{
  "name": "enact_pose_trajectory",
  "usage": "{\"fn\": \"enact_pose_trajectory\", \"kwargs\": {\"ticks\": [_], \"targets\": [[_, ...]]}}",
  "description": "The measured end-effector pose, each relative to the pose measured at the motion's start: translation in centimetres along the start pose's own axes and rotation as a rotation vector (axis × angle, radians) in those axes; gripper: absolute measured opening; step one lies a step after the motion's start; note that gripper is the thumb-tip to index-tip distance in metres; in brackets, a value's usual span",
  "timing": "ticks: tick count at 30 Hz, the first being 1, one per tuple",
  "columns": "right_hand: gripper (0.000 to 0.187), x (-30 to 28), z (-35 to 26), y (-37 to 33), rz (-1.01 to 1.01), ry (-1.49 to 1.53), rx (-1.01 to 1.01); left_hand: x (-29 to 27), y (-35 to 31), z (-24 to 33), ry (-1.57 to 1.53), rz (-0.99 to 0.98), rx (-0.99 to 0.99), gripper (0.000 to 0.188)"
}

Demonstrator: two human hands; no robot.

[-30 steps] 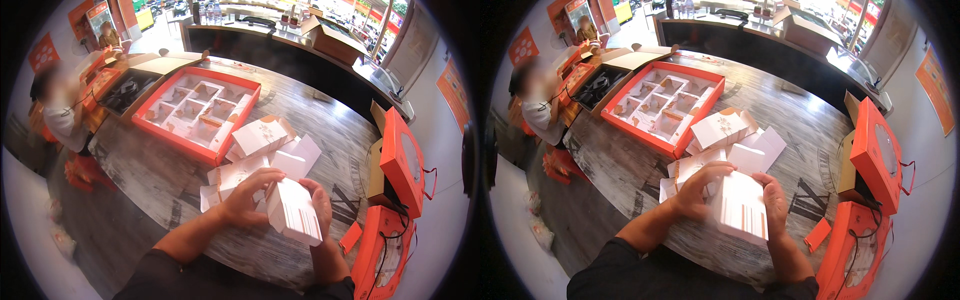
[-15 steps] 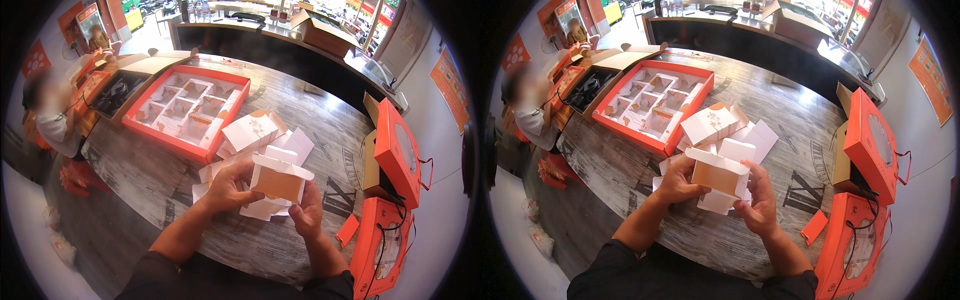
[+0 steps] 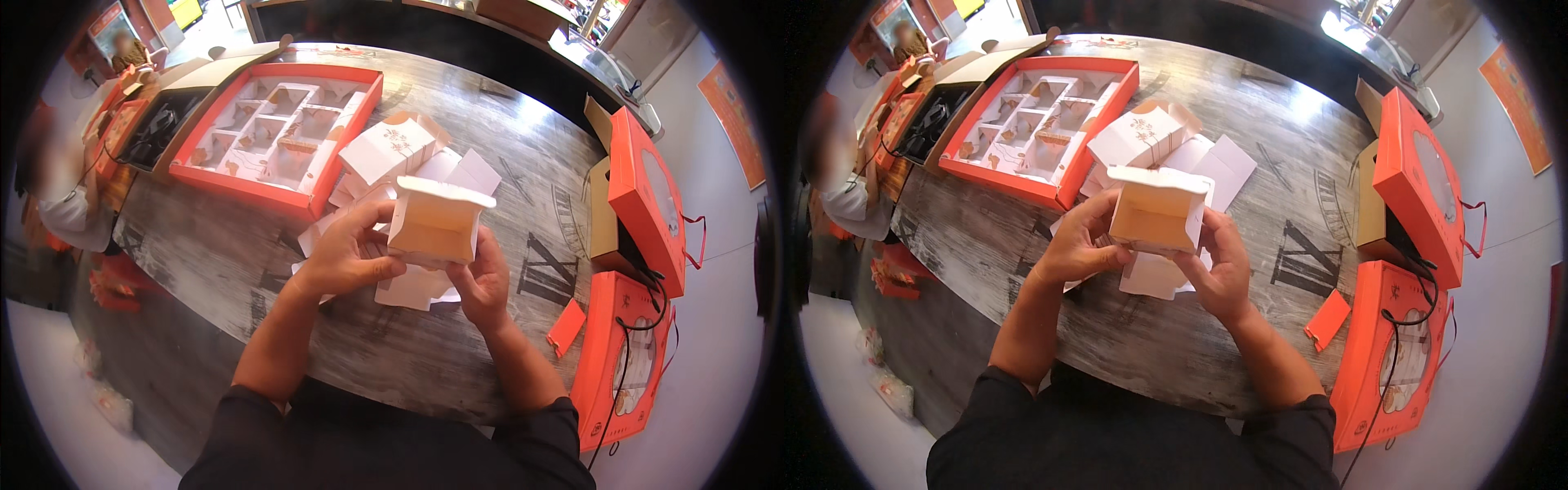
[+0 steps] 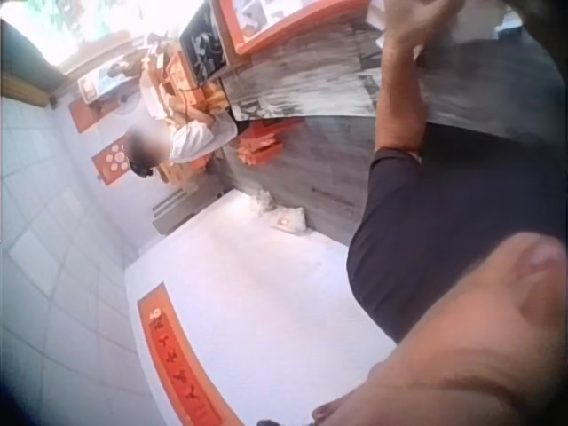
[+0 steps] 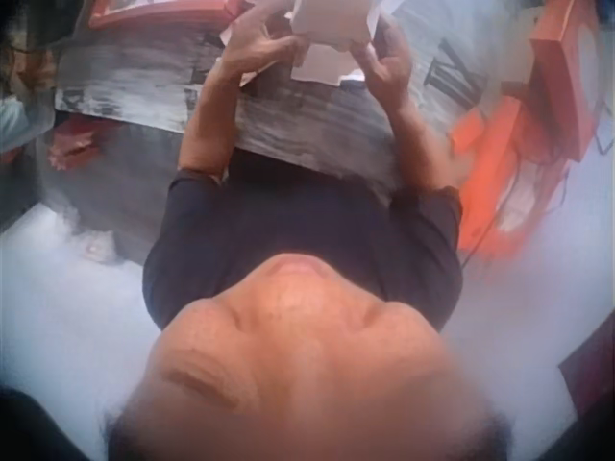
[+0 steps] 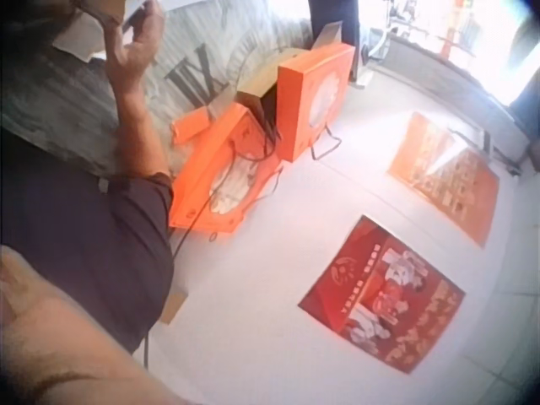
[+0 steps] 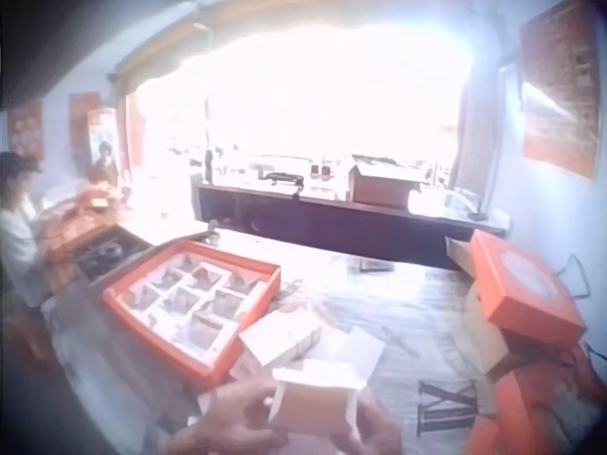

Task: The person assembles small white cardboard boxes by folding and tucking flaps. They handle multiple flat-packed units one at a time, folding sides and closing tops, then place the finished boxes on the table.

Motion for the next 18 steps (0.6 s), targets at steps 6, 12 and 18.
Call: {"fn": "enact_pose_trajectory", "kwargs": {"ticks": [6,12,18], "targets": [[0.057,-0.6,1.6,-0.1,-0.018,-0.122,-0.037,-1.4,1.4,-4.1,0.016,-0.051,-0.073,0.08],[0.055,-1.1,3.9,-0.4,-0.05,-0.247,0.098,-2.1,2.6,-5.6,-0.058,0.063,0.034,0.065],[0.06,-1.8,4.3,-0.6,0.091,-0.11,0.042,-1.7,3.0,-6.6,0.002,0.102,0.016,0.057]]}}
Point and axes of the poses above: each hand's wrist, its own y-axis towards the middle knuckle, its own x-axis out of the palm, z = x × y, the point moved 8 cm from there along y, towards the middle knuckle, and after that the axes turned 11 degrees about -x, right-handed, at the moved point
